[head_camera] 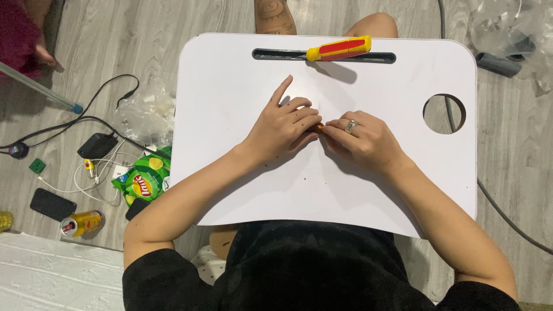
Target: Winding copper wire around a small electronic component and securing it using a screwdriver.
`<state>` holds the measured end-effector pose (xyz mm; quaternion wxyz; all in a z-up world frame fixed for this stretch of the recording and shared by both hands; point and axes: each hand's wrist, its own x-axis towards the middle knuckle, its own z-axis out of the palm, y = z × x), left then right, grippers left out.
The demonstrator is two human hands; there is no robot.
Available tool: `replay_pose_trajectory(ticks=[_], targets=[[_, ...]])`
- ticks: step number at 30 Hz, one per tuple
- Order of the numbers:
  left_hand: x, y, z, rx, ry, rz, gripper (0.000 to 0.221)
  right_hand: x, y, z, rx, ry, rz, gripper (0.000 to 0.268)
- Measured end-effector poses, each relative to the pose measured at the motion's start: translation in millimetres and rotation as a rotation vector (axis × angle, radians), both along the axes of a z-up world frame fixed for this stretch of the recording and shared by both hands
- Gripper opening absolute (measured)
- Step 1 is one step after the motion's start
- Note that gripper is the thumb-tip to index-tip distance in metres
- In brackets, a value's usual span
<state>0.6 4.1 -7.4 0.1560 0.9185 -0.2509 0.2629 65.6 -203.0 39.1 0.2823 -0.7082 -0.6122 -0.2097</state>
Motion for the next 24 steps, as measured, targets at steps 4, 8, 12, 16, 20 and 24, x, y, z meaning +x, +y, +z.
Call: replay_pose_trajectory(ticks=[4, 8, 12, 16, 20, 24], targets=[[0.6, 0.2, -0.3, -0.009, -0.003, 0.003, 0.024, -1.8, 1.9, -1.9, 0.019, 0.008, -0.025, 0.005], [-0.8, -1.4, 1.4, -0.037, 0.0, 0.009, 0.035, -1.8, 2.0, -1.1, 0.016, 0.006, -0.022, 0.003], [-3.0, -4.5, 6.3, -0.052, 0.007, 0.028, 0.026, 1.4, 1.6, -2.3, 0.017, -0.06, 0.008, 0.005], [-2.8, -3.6, 4.5, -0.066, 0.018, 0.014, 0.026, 6.7, -3.6, -10.6, -0.002, -0.138, 0.016, 0.007], [-2.9, -1.2, 4.4, -0.073, 0.028, 0.011, 0.025, 17.6, -8.3, -25.3, -0.031, -0.331, 0.037, 0.017], [-3.6, -1.5, 6.4, -0.076, 0.048, 0.012, 0.024, 17.3, -12.2, -23.7, -0.055, -0.155, 0.014, 0.013]])
